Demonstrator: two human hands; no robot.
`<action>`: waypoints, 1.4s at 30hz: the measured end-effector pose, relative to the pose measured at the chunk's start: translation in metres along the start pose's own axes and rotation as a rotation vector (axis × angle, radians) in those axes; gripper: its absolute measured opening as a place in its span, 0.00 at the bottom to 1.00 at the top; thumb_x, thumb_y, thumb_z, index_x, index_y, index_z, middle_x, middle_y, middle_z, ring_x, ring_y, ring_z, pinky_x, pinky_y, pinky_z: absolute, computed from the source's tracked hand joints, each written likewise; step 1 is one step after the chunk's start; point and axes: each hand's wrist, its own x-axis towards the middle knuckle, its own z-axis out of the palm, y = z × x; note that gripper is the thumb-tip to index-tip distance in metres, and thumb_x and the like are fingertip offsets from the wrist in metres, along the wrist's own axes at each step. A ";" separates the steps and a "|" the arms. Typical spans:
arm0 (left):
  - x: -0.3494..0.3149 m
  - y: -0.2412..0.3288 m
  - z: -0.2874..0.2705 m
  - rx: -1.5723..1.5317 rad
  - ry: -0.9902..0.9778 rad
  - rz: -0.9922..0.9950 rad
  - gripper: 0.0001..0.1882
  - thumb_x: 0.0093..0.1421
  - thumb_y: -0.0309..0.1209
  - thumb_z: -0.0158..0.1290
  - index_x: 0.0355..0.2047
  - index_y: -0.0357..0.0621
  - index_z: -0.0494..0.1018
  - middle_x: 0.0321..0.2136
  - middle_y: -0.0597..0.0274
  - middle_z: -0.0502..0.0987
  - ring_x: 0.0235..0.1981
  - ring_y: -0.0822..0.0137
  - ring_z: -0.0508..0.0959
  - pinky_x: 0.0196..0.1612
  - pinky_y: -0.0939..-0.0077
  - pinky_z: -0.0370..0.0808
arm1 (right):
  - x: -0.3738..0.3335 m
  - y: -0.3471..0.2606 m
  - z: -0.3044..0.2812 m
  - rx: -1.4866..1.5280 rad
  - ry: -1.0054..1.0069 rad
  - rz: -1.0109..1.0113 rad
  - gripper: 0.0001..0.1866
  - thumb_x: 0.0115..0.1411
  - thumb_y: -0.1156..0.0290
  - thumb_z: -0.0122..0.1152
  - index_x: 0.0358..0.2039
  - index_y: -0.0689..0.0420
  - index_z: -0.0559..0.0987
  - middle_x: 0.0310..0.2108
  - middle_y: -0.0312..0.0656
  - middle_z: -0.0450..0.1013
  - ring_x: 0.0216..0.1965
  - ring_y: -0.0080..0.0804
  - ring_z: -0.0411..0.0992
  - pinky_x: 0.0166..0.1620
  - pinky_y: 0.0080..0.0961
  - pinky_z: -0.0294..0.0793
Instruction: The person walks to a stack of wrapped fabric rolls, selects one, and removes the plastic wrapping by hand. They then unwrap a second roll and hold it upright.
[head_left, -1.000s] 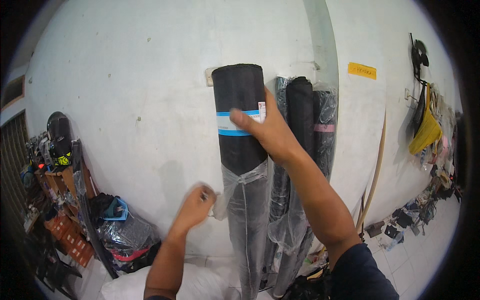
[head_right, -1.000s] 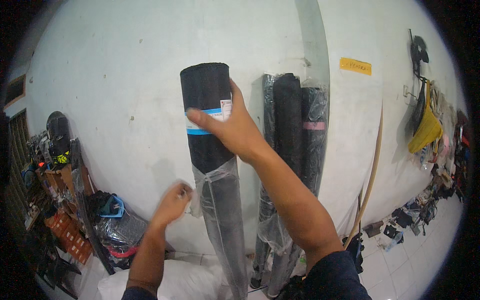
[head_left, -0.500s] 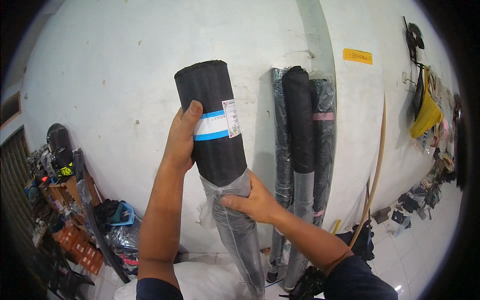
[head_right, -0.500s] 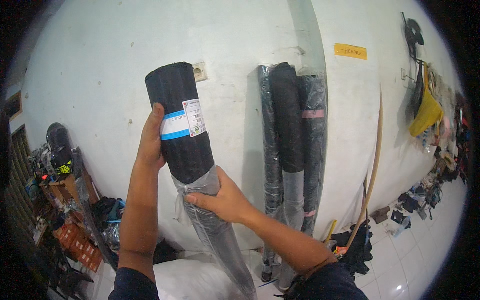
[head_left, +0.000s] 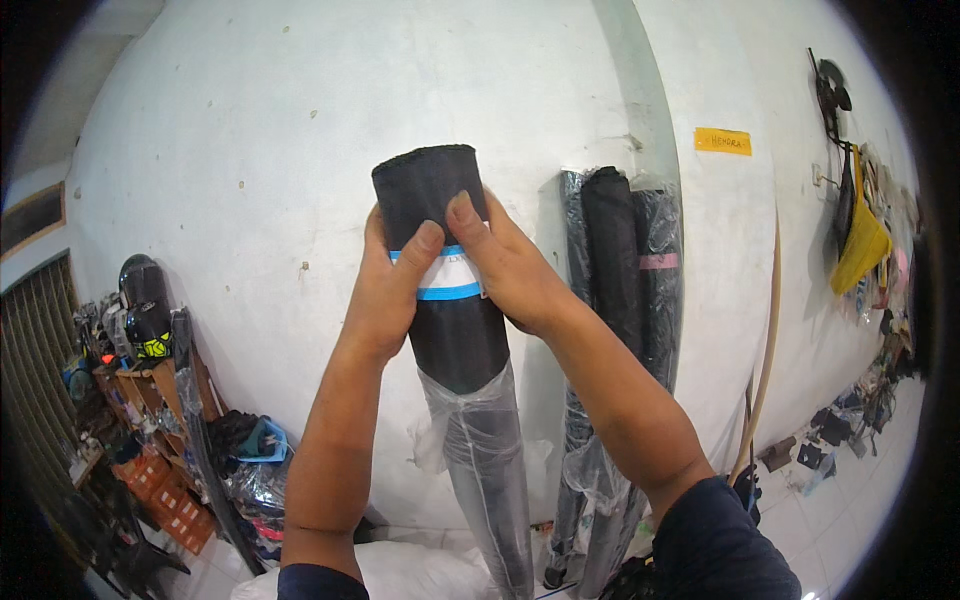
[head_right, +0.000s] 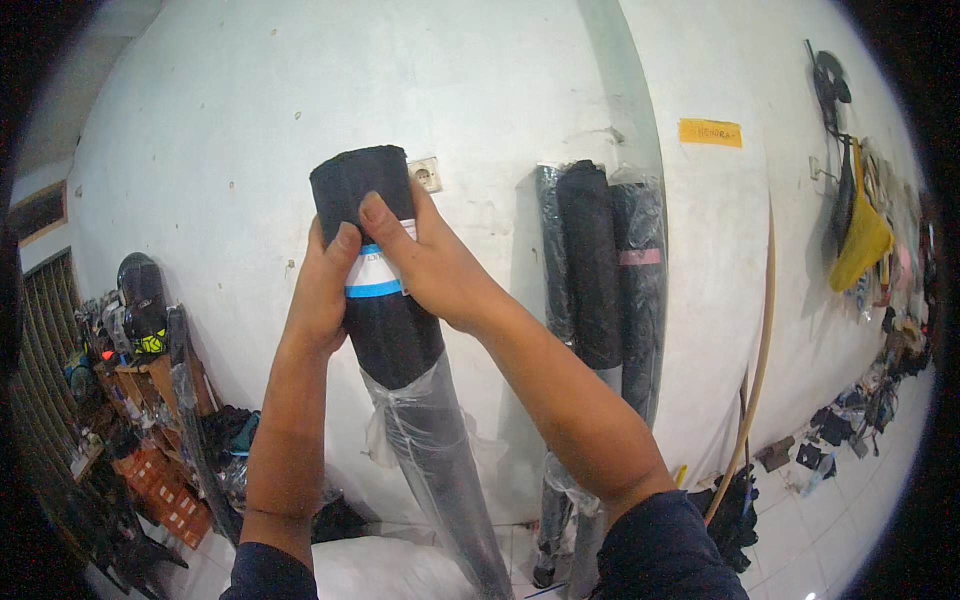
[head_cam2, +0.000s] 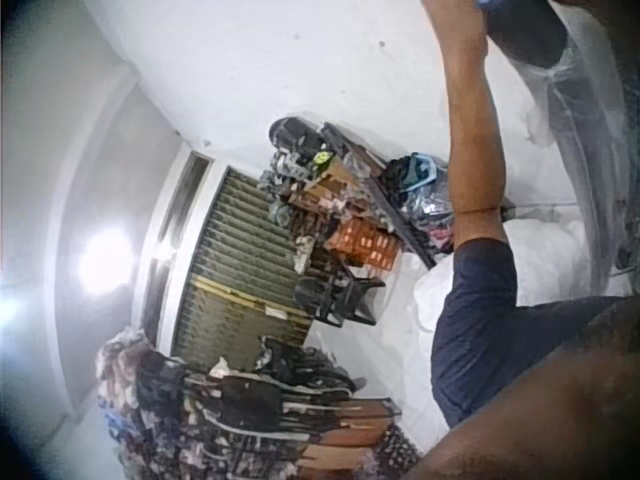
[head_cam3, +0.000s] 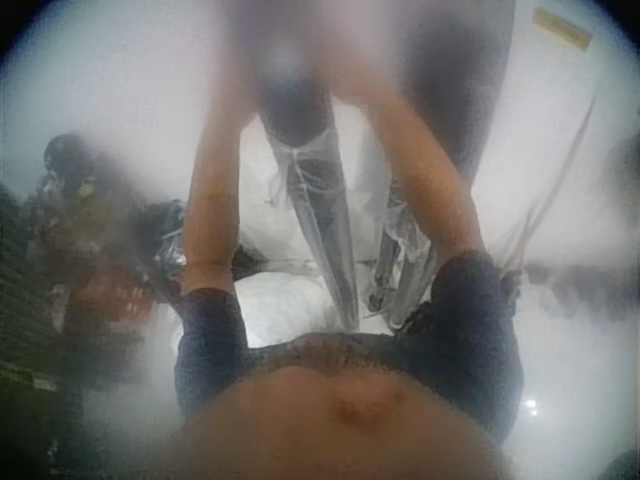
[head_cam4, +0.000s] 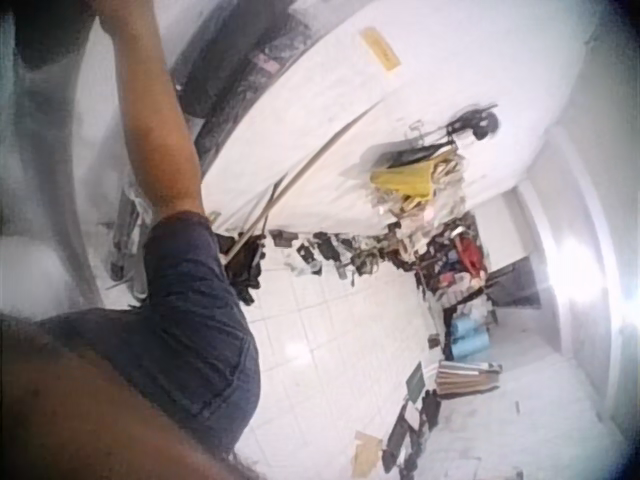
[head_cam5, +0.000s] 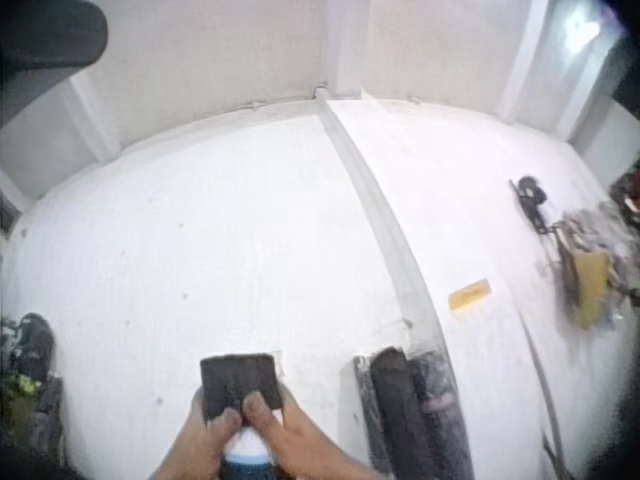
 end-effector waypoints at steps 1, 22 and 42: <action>0.002 0.000 0.000 0.019 0.007 0.001 0.51 0.58 0.55 0.57 0.67 0.35 0.44 0.59 0.42 0.61 0.60 0.51 0.66 0.60 0.63 0.68 | 0.003 0.002 0.000 -0.087 0.038 -0.112 0.59 0.56 0.29 0.52 0.68 0.66 0.45 0.60 0.65 0.58 0.62 0.51 0.61 0.60 0.37 0.64; 0.014 0.009 -0.006 -0.244 -0.076 0.126 0.31 0.68 0.54 0.41 0.57 0.39 0.57 0.46 0.54 0.70 0.49 0.65 0.73 0.50 0.73 0.73 | 0.009 -0.010 -0.004 -0.436 0.329 -0.375 0.43 0.56 0.44 0.65 0.60 0.64 0.64 0.50 0.54 0.67 0.50 0.44 0.71 0.51 0.34 0.73; 0.012 -0.002 0.010 -0.140 -0.013 0.088 0.33 0.70 0.51 0.38 0.69 0.47 0.48 0.60 0.51 0.63 0.61 0.60 0.66 0.61 0.68 0.67 | -0.015 -0.001 -0.012 -0.563 0.454 -0.584 0.16 0.58 0.69 0.66 0.45 0.62 0.80 0.40 0.48 0.76 0.38 0.37 0.76 0.40 0.29 0.76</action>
